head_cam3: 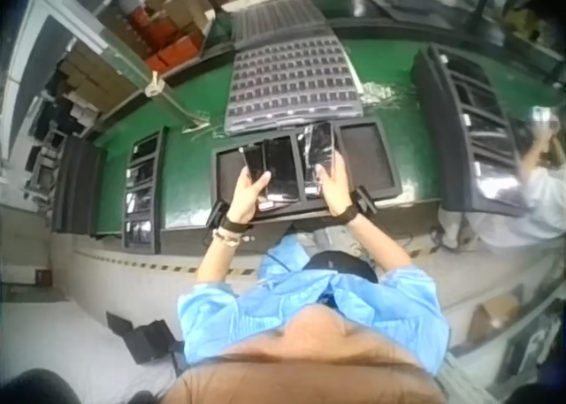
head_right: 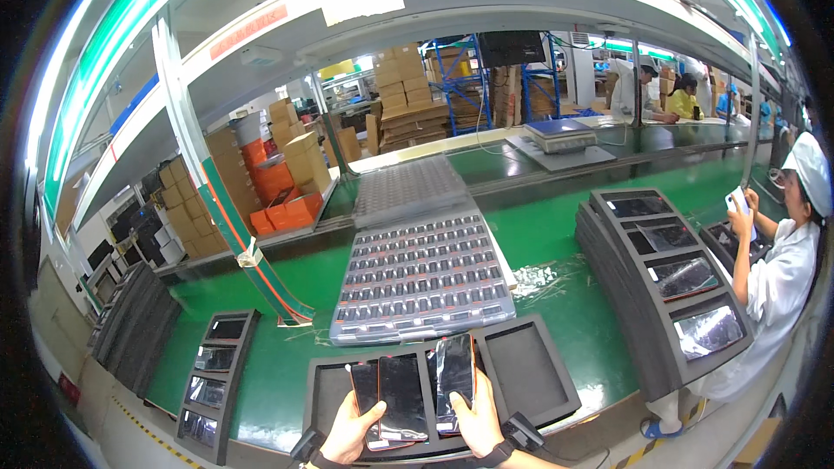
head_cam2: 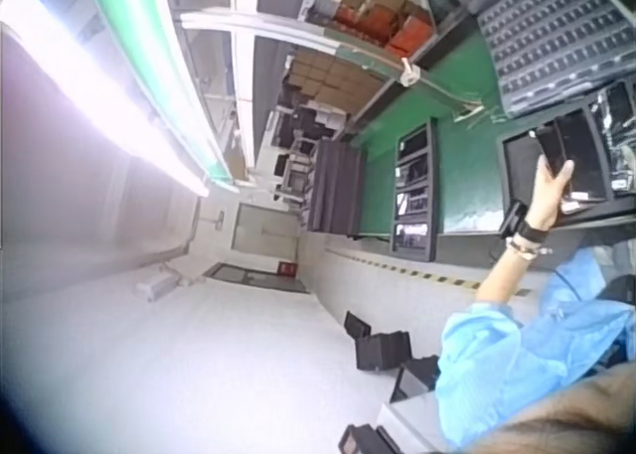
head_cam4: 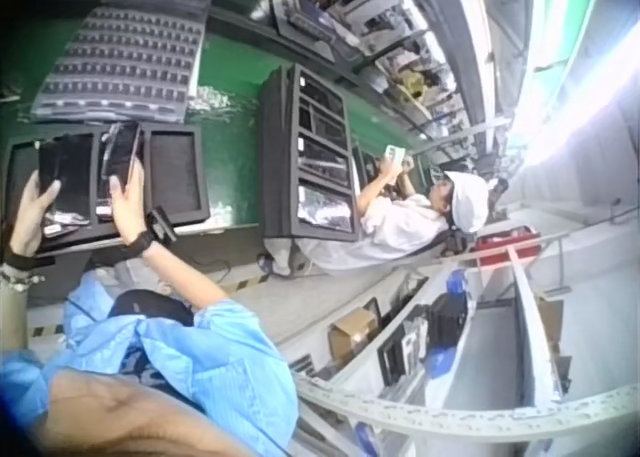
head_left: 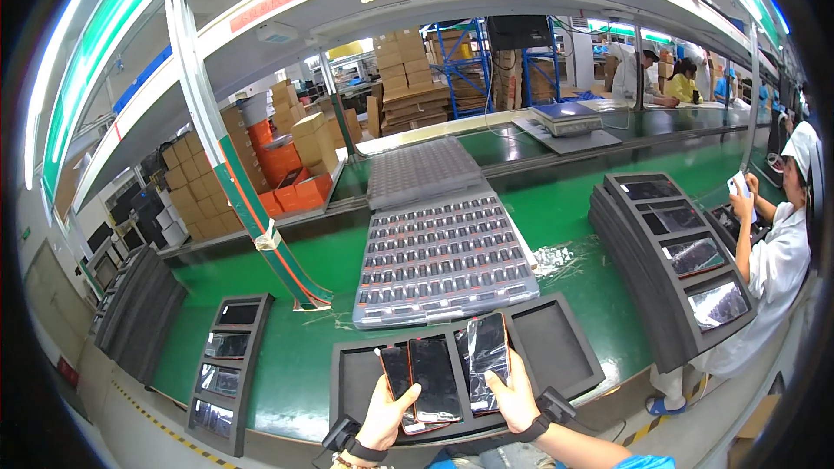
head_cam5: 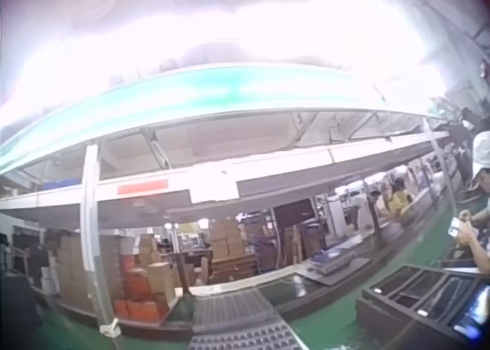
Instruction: Sorting and assembling small internal electronic components for smartphones at a factory workstation.
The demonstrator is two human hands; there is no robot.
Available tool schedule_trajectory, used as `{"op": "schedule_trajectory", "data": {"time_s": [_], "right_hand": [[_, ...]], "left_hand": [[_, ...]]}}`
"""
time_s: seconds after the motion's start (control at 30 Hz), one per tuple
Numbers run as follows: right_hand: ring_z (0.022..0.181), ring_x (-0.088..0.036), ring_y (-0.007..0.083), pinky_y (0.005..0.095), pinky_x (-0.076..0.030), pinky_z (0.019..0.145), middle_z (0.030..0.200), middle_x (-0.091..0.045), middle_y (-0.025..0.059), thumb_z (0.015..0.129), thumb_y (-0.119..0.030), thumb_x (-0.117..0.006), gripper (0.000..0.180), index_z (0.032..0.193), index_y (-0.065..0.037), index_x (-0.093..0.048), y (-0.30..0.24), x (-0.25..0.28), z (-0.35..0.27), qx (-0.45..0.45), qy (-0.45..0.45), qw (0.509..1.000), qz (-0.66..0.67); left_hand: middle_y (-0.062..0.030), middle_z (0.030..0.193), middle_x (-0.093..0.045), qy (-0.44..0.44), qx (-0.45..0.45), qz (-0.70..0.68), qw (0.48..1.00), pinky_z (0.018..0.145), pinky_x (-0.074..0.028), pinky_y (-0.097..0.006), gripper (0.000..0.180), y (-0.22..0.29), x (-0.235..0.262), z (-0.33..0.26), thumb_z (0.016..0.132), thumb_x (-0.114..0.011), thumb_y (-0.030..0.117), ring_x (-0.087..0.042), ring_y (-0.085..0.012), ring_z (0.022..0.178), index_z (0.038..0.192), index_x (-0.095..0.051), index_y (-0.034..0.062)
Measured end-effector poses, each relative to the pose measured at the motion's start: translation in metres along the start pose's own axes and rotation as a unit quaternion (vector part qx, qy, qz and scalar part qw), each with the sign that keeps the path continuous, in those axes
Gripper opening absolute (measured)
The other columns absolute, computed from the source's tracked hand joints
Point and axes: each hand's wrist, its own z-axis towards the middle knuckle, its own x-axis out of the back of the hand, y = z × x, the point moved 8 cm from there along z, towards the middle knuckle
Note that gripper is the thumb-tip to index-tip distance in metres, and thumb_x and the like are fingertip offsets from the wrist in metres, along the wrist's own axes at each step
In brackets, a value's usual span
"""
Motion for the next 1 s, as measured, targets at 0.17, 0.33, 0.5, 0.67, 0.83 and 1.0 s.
{"op": "schedule_trajectory", "data": {"time_s": [0.17,0.33,0.5,0.67,0.83,1.0], "right_hand": [[0.12,-0.051,0.0172,0.0331,-0.037,0.107,0.126,-0.056,0.0078,0.089,0.003,-0.064,0.053,0.138,0.002,-0.043,-0.022,0.02,-0.002,0.066,0.008,0.995,-0.069],[0.118,-0.053,0.0184,0.0329,-0.04,0.105,0.128,-0.056,0.011,0.086,0.006,-0.064,0.053,0.136,0.005,-0.046,-0.093,0.063,-0.007,0.099,0.002,0.995,-0.031],[0.116,-0.056,0.0158,0.0307,-0.04,0.105,0.127,-0.059,0.0099,0.083,0.012,-0.062,0.058,0.138,0.004,-0.045,-0.09,0.121,0.014,0.076,0.047,0.993,-0.078],[0.129,-0.048,0.0221,0.0328,-0.036,0.11,0.139,-0.05,0.0141,0.086,0.01,-0.059,0.068,0.147,0.002,-0.032,-0.072,0.119,0.017,0.078,0.017,0.984,-0.161],[0.13,-0.049,0.0345,0.0375,-0.04,0.107,0.139,-0.048,0.0255,0.09,-0.014,-0.066,0.062,0.143,0.004,-0.04,-0.095,0.099,0.012,0.156,-0.023,0.866,-0.475],[0.131,-0.044,0.0437,0.0441,-0.04,0.109,0.14,-0.043,0.0275,0.092,-0.027,-0.064,0.057,0.137,0.003,-0.047,-0.127,0.12,-0.002,0.187,0.03,0.794,-0.578]], "left_hand": [[-0.0031,0.113,-0.056,0.055,-0.09,0.031,0.994,0.095,-0.042,-0.028,0.024,0.017,0.028,-0.006,0.098,-0.058,0.003,-0.052,-0.0104,0.104,0.119,-0.047,0.0047],[-0.0062,0.102,-0.066,0.163,-0.154,0.008,0.975,0.071,-0.054,-0.03,0.019,0.071,0.086,-0.031,0.097,-0.058,0.005,-0.065,-0.014,0.085,0.116,-0.058,0.0053],[-0.0035,0.111,-0.064,0.122,-0.066,0.102,0.985,0.088,-0.048,-0.03,0.03,0.068,0.09,-0.037,0.097,-0.059,0.007,-0.059,-0.0143,0.104,0.126,-0.056,0.0019],[-0.0055,0.102,-0.063,0.053,-0.043,0.105,0.992,0.079,-0.05,-0.026,0.038,0.04,0.078,-0.014,0.098,-0.06,0.011,-0.061,-0.0103,0.095,0.133,-0.05,0.0031],[-0.0077,0.093,-0.063,0.109,-0.085,0.315,0.939,0.071,-0.049,-0.029,0.048,0.067,0.04,-0.019,0.096,-0.063,0.015,-0.061,-0.0164,0.082,0.138,-0.046,0.001],[-0.0237,0.135,-0.05,0.205,-0.271,0.626,0.702,0.107,-0.035,-0.047,0.045,0.113,0.062,-0.074,0.094,-0.061,0.019,-0.045,-0.0408,0.124,0.134,-0.052,0.0011]]}}
